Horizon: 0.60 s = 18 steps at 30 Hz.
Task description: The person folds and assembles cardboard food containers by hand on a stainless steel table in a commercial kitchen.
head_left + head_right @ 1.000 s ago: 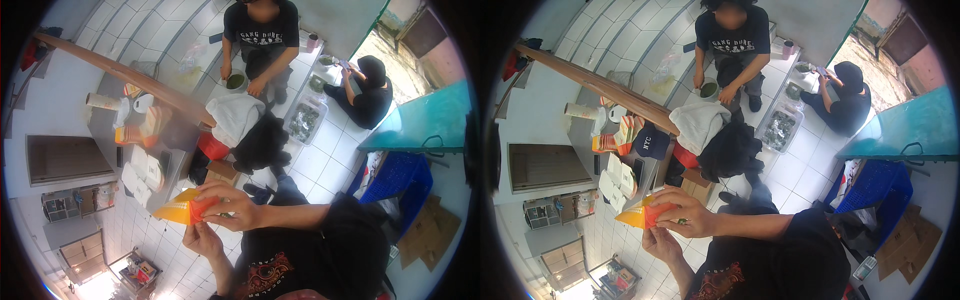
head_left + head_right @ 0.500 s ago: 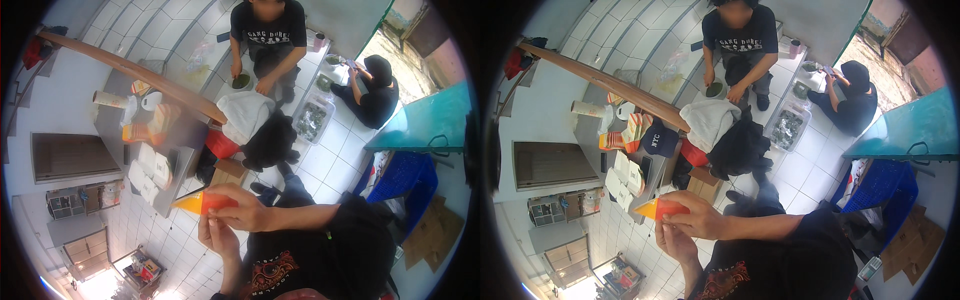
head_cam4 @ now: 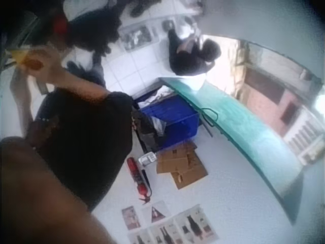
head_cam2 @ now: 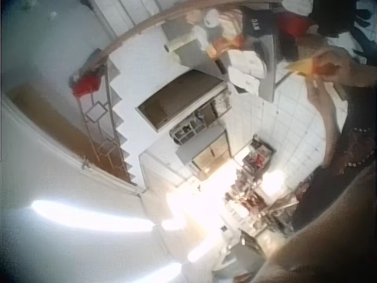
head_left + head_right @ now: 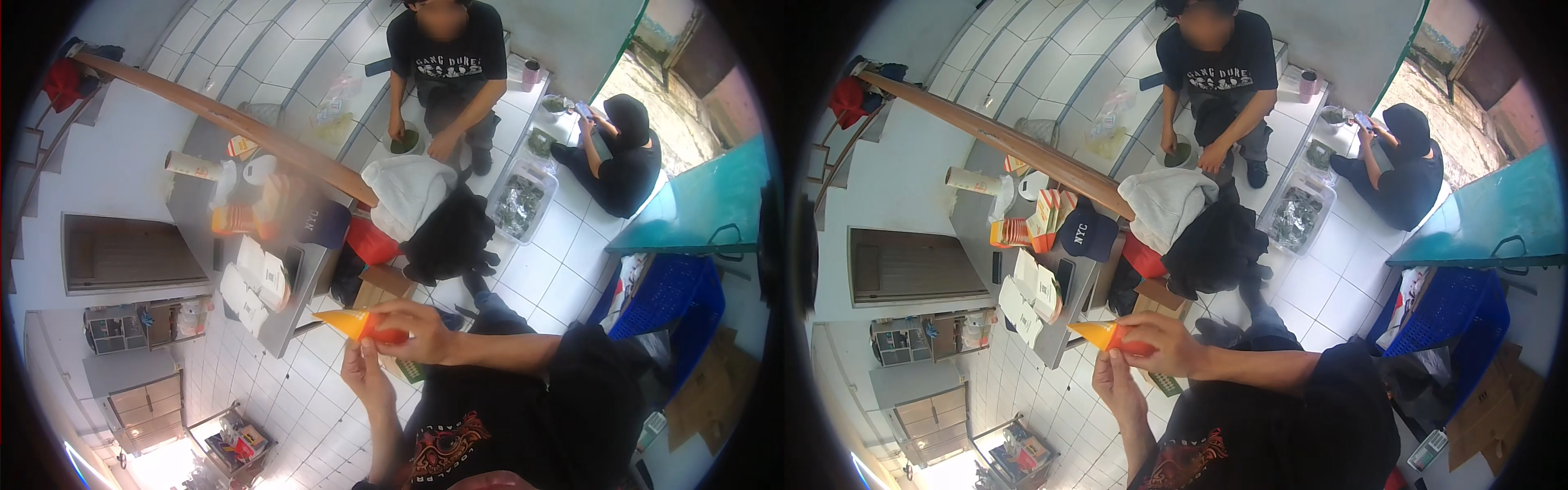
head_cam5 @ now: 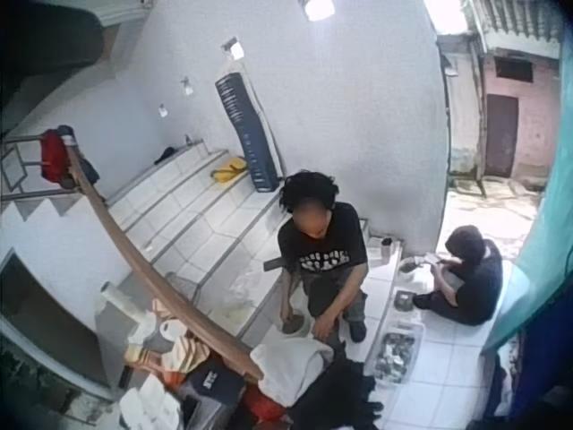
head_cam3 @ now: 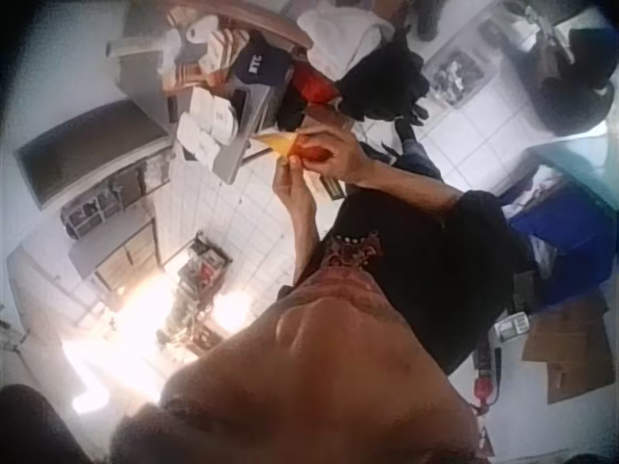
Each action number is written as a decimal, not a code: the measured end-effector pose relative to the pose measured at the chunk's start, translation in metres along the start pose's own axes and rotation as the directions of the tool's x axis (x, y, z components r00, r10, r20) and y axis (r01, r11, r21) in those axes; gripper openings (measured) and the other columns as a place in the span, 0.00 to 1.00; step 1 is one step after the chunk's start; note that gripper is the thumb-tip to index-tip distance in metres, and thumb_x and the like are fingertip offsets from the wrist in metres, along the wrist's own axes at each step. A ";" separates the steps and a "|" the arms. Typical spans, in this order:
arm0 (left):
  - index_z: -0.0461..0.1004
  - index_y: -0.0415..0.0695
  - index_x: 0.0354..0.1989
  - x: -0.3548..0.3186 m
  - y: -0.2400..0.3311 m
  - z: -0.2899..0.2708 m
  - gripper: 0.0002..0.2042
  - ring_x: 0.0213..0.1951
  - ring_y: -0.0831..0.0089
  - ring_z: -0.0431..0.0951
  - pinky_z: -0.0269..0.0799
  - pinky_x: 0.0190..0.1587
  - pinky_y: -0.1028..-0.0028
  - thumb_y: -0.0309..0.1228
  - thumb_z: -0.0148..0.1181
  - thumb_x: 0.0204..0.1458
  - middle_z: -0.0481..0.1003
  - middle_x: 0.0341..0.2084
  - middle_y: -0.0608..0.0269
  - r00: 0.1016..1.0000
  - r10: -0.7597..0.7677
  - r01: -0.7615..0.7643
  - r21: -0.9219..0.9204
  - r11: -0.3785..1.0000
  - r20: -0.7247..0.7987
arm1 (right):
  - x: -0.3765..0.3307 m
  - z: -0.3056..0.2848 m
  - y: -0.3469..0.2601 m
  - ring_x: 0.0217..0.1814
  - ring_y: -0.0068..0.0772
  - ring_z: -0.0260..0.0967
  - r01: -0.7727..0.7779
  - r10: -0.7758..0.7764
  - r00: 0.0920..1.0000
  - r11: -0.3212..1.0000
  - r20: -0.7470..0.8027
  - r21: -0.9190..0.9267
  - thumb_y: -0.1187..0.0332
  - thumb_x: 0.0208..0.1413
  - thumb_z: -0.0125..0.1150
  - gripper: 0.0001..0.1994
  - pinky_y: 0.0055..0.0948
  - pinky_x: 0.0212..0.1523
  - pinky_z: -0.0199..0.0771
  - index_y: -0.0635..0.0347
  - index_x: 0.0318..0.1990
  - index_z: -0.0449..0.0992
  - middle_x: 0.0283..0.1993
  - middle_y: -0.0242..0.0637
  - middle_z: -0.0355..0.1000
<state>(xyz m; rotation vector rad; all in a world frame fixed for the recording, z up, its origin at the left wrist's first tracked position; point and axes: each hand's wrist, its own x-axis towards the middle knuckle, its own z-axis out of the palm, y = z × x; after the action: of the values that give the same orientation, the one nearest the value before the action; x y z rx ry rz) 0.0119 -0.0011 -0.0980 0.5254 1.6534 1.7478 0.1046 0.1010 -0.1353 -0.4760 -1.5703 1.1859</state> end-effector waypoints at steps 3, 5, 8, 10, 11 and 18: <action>0.66 0.34 0.58 0.008 0.003 -0.009 0.21 0.55 0.70 0.71 0.67 0.57 0.69 0.27 0.63 0.58 0.72 0.51 0.52 0.908 0.360 -0.198 0.539 0.818 -0.213 | -0.001 -0.011 0.009 0.49 0.38 0.77 -0.216 0.222 0.975 0.950 0.000 0.228 0.76 0.44 0.75 0.14 0.31 0.50 0.78 0.63 0.38 0.76 0.54 0.43 0.73; 0.63 0.34 0.59 0.013 0.006 -0.010 0.26 0.53 0.69 0.70 0.66 0.55 0.73 0.24 0.67 0.54 0.69 0.51 0.55 0.805 0.495 -0.145 0.700 0.699 -0.328 | -0.003 -0.019 0.020 0.52 0.34 0.76 -0.461 0.490 0.864 0.682 0.113 0.568 0.81 0.45 0.74 0.14 0.30 0.51 0.78 0.65 0.38 0.75 0.55 0.46 0.72; 0.69 0.35 0.55 0.027 0.001 -0.038 0.22 0.46 0.68 0.74 0.69 0.49 0.75 0.25 0.67 0.53 0.74 0.44 0.54 0.984 0.159 -0.114 0.406 0.907 -0.078 | -0.010 -0.026 0.032 0.53 0.31 0.74 -0.499 0.491 0.846 0.590 0.208 0.634 0.83 0.46 0.73 0.13 0.28 0.53 0.77 0.65 0.37 0.74 0.54 0.46 0.72; 0.73 0.35 0.50 0.027 0.005 -0.035 0.17 0.42 0.68 0.76 0.71 0.46 0.76 0.24 0.66 0.53 0.76 0.41 0.54 0.991 0.088 -0.037 0.436 0.899 -0.098 | -0.008 -0.028 0.033 0.54 0.30 0.74 -0.534 0.485 0.828 0.532 0.280 0.658 0.82 0.48 0.72 0.12 0.27 0.54 0.77 0.65 0.37 0.74 0.54 0.45 0.72; 0.77 0.35 0.46 0.026 0.008 -0.033 0.12 0.38 0.68 0.78 0.72 0.43 0.76 0.23 0.66 0.54 0.78 0.37 0.54 0.993 0.020 0.038 0.470 0.882 -0.117 | -0.005 -0.025 0.034 0.51 0.25 0.74 -0.519 0.539 0.822 0.576 0.184 0.631 0.79 0.49 0.72 0.09 0.25 0.51 0.76 0.64 0.34 0.75 0.50 0.41 0.73; 0.81 0.39 0.48 0.037 0.010 -0.008 0.15 0.42 0.68 0.81 0.74 0.49 0.72 0.14 0.61 0.51 0.81 0.40 0.57 0.829 0.546 -0.418 0.785 0.457 0.123 | 0.020 -0.020 -0.009 0.33 0.17 0.74 -0.699 0.631 0.704 0.533 0.326 0.477 0.65 0.59 0.68 0.11 0.19 0.32 0.74 0.64 0.38 0.78 0.31 0.32 0.77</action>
<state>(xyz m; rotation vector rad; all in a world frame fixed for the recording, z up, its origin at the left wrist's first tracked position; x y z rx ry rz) -0.0210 0.0190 -0.0947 1.4418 2.5754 1.2945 0.1175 0.1218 -0.1187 -0.6342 -1.0128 2.2421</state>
